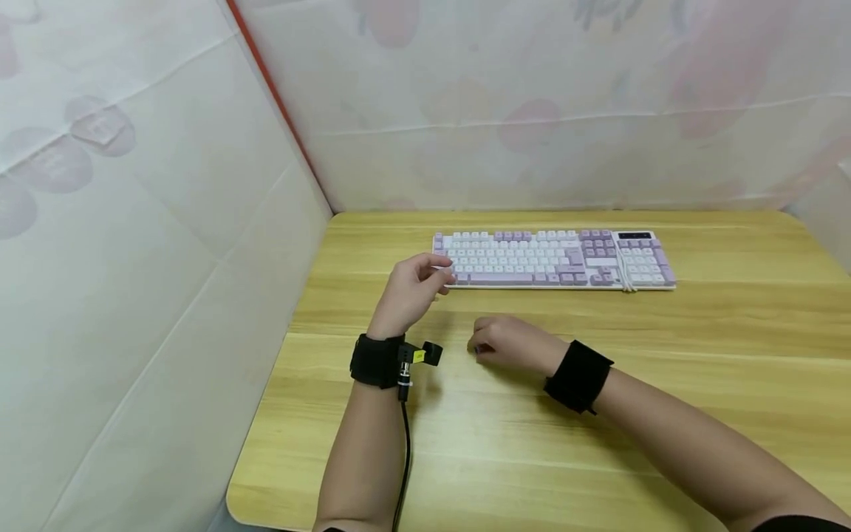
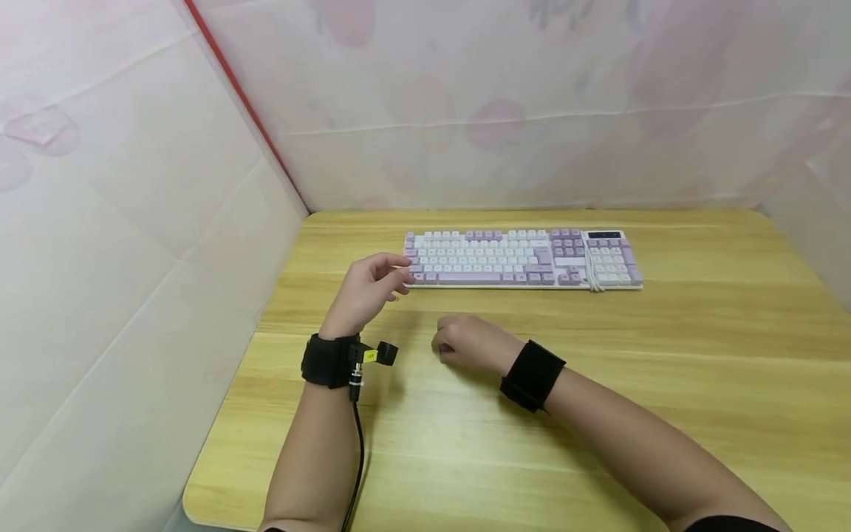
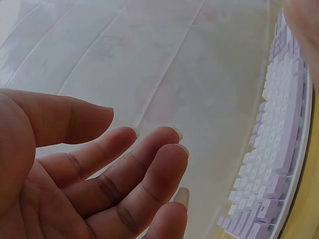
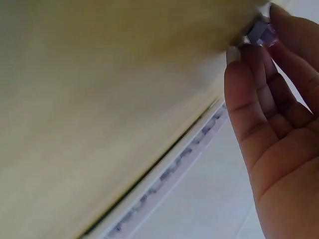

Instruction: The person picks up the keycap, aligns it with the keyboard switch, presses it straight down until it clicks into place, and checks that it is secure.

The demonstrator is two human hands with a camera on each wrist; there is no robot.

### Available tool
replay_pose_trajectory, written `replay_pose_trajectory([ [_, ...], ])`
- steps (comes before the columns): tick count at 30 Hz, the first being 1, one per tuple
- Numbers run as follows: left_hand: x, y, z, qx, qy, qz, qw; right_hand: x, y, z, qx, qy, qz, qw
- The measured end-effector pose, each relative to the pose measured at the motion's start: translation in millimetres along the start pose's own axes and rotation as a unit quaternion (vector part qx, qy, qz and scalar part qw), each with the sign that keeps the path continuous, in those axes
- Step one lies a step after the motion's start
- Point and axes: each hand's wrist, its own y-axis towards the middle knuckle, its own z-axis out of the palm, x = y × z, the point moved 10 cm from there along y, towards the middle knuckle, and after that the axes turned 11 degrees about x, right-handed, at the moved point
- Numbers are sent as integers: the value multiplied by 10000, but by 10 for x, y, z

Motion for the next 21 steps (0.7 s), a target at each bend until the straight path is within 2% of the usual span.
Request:
replay_pose_trajectory([
  [2, 10, 10, 14, 14, -25, -22, 10000, -17, -22, 10, 6, 142, 85, 9999],
  [6, 7, 34, 63, 84, 16, -4, 10000, -122, -113, -52, -119, 943, 469, 9944],
  [9, -19, 53, 119, 186, 65, 37, 9998, -184, -220, -196, -501, 1921, 613, 9782],
  [11, -35, 58, 163, 271, 81, 68, 9996, -201, -288, -293, -789, 2719, 525, 9577],
  [12, -42, 60, 189, 323, 90, 89, 9994, -218, -321, -324, -905, 3182, 497, 9424],
  [13, -48, 64, 217, 383, 101, 112, 9992, -232, -351, -351, -1018, 3690, 437, 9228],
  [15, -72, 68, 282, 518, 127, 195, 9984, -264, -406, -394, -1256, 4677, 262, 8745],
  [16, -89, 69, 317, 595, 140, 256, 9978, -275, -429, -409, -1357, 5136, 132, 8471],
  [19, -163, 69, 425, 816, 171, 512, 9952, -267, -486, -459, -1554, 6175, -387, 7701],
  [21, -221, 59, 492, 942, 207, 707, 9928, -238, -513, -498, -1596, 6608, -777, 7293],
])
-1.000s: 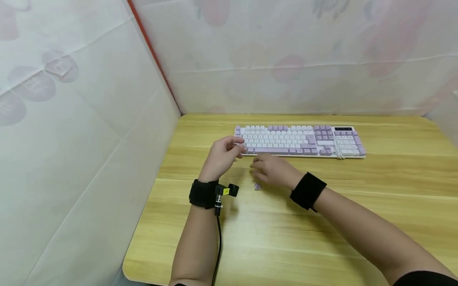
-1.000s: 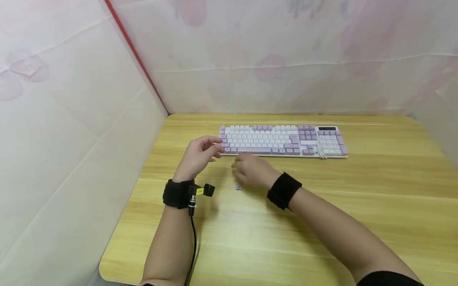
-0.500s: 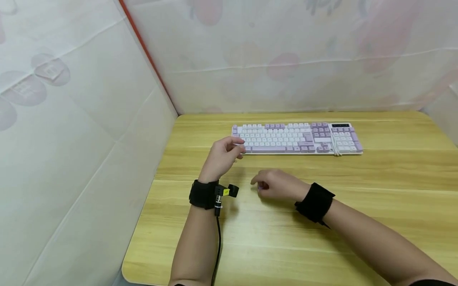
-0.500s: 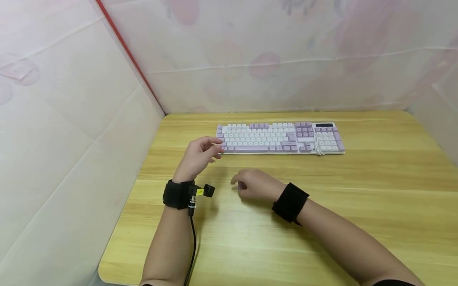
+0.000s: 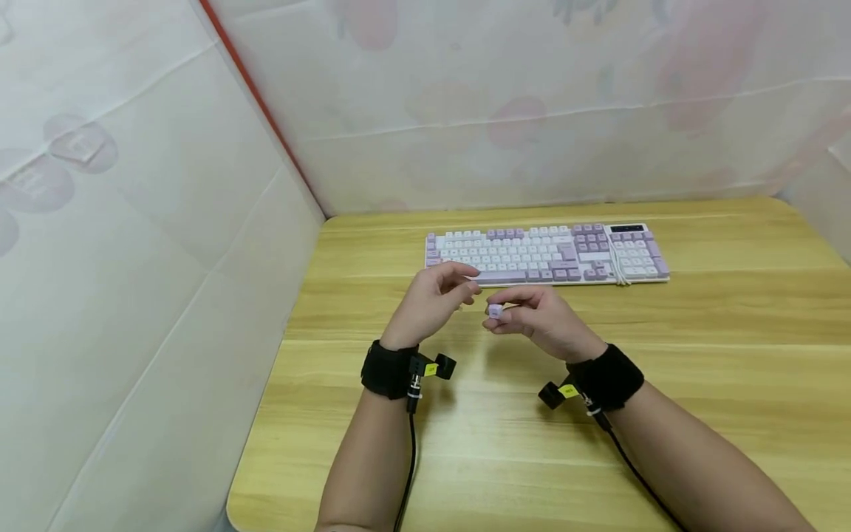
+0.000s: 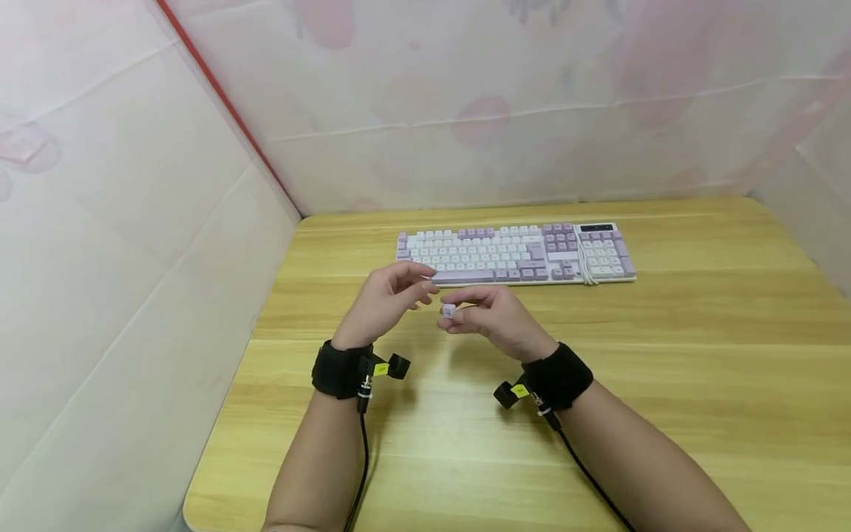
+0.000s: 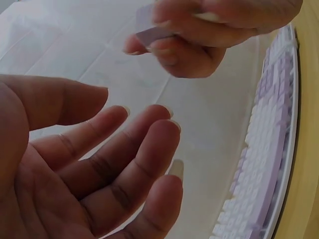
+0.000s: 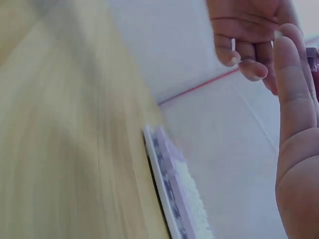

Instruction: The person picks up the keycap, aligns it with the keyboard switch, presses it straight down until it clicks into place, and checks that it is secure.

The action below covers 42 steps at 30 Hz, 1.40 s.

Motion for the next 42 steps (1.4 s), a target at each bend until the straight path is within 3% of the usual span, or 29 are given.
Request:
replay_pose_trajectory([
  [4, -111, 25, 156, 303, 146, 378, 9987, 48, -48, 32, 233, 942, -358, 9946],
  [7, -171, 42, 277, 574, 176, 592, 9964, 39, -77, 22, 296, 1189, -493, 9912],
  [12, -204, 65, 406, 824, 196, 755, 9935, -27, -102, -13, 238, 1183, -526, 9913],
  [18, -197, 73, 438, 876, 154, 809, 9927, -49, -113, -36, 118, 1154, -538, 9918],
  [25, -217, 73, 495, 998, 138, 682, 9926, -63, -148, -77, 5, 1229, -491, 9912],
  [42, -194, 90, 509, 1013, 427, 800, 9907, -59, -185, -74, 76, 1268, -533, 9905],
])
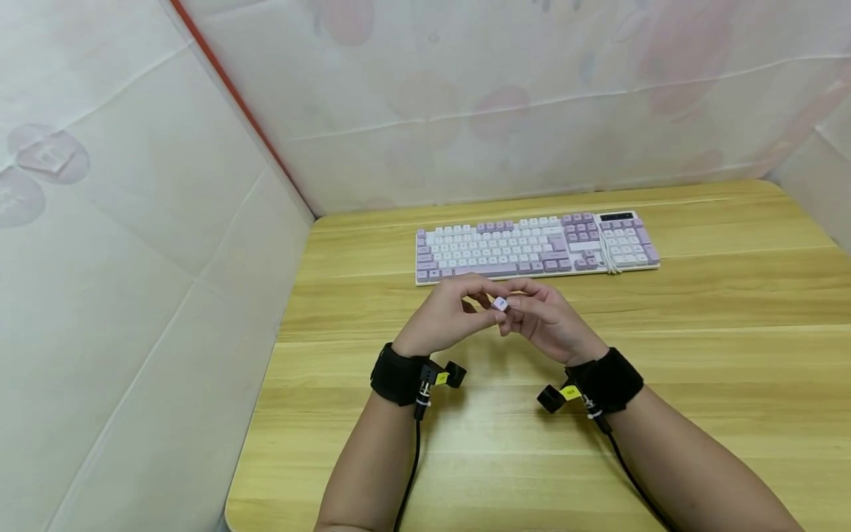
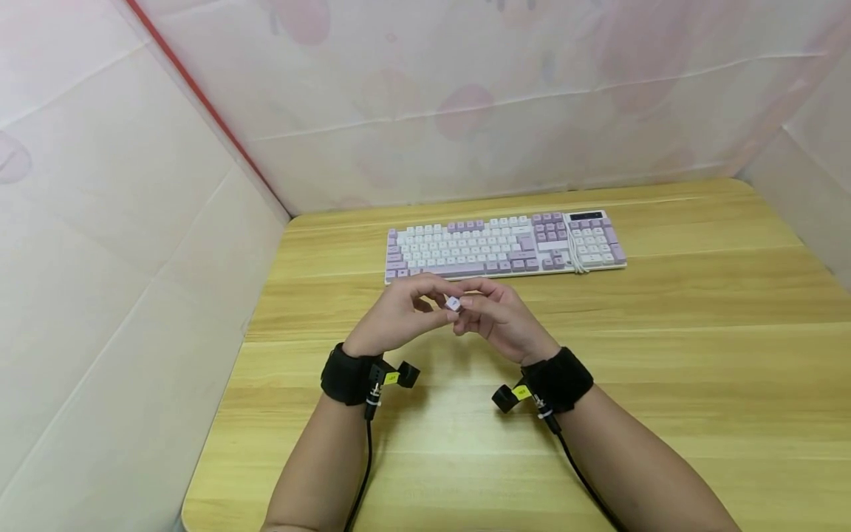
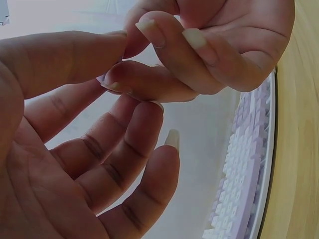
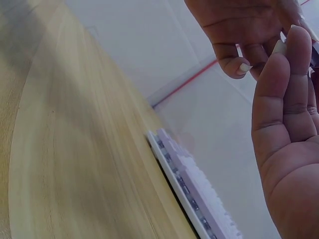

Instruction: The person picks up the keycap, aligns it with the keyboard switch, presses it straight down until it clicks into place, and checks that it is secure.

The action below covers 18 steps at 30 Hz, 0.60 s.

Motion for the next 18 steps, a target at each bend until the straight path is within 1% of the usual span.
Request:
replay_pose_trajectory([
  [5, -16, -8, 5, 11, 35, -33, 10000, -1, -9, 1, -59, 2, 59, 10000],
  [12, 17, -1, 14, -31, -30, -111, 9999, -15, -16, -2, -27, -106, 78, 9999],
  [18, 26, -3, 2, -144, 127, -165, 9997, -30, -6, 5, -51, -211, 30, 9998],
])
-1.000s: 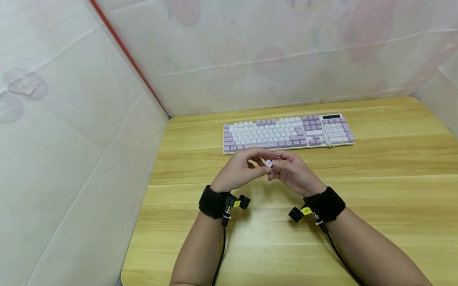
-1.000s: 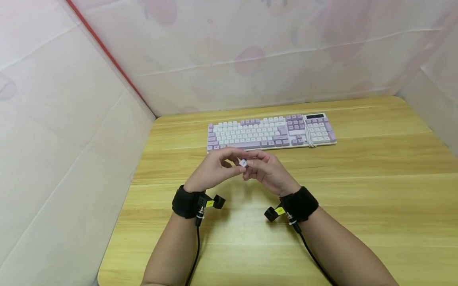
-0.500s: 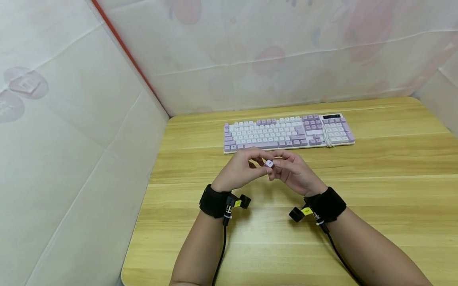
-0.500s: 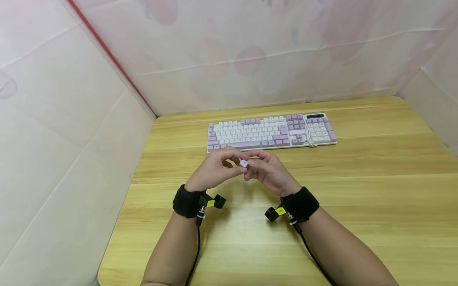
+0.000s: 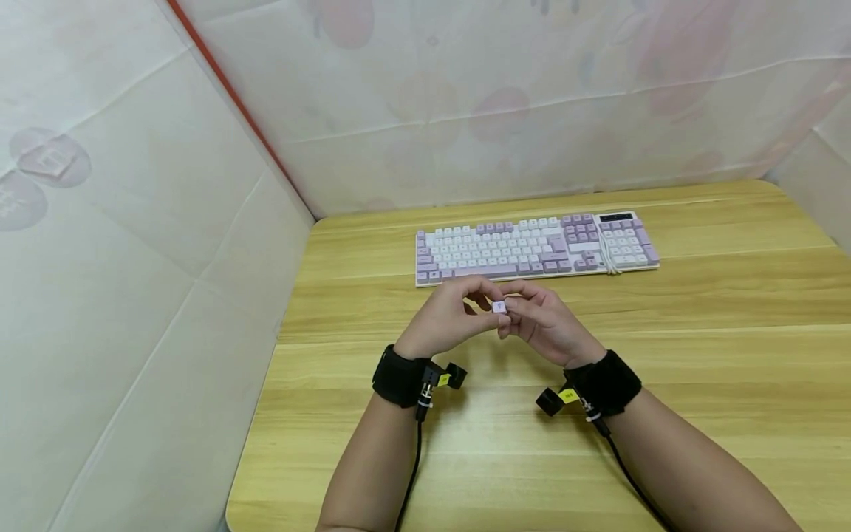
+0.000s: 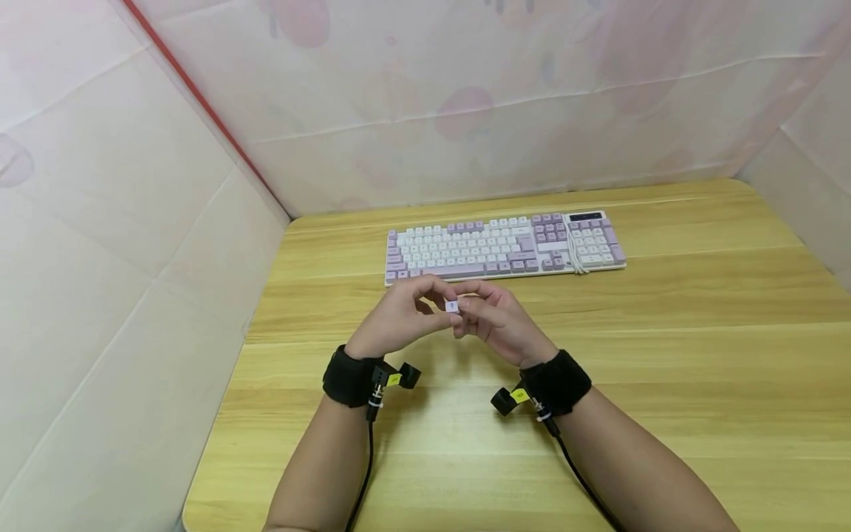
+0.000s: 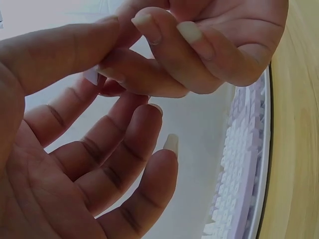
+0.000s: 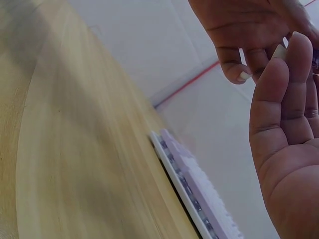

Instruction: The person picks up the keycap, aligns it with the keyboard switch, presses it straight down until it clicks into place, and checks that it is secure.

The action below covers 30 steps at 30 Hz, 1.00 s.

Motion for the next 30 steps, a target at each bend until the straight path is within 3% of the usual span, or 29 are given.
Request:
replay_pose_trajectory([
  [11, 33, 7, 9, -135, 220, -78, 9996, -45, -23, -21, -399, -125, 214, 9989],
  [19, -2, 16, 34, -181, 494, -48, 9986, -36, -34, -11, -425, -241, 243, 9985],
  [30, 20, 25, 34, -329, 951, -286, 9945, -21, -45, -59, -475, -468, 212, 9975],
])
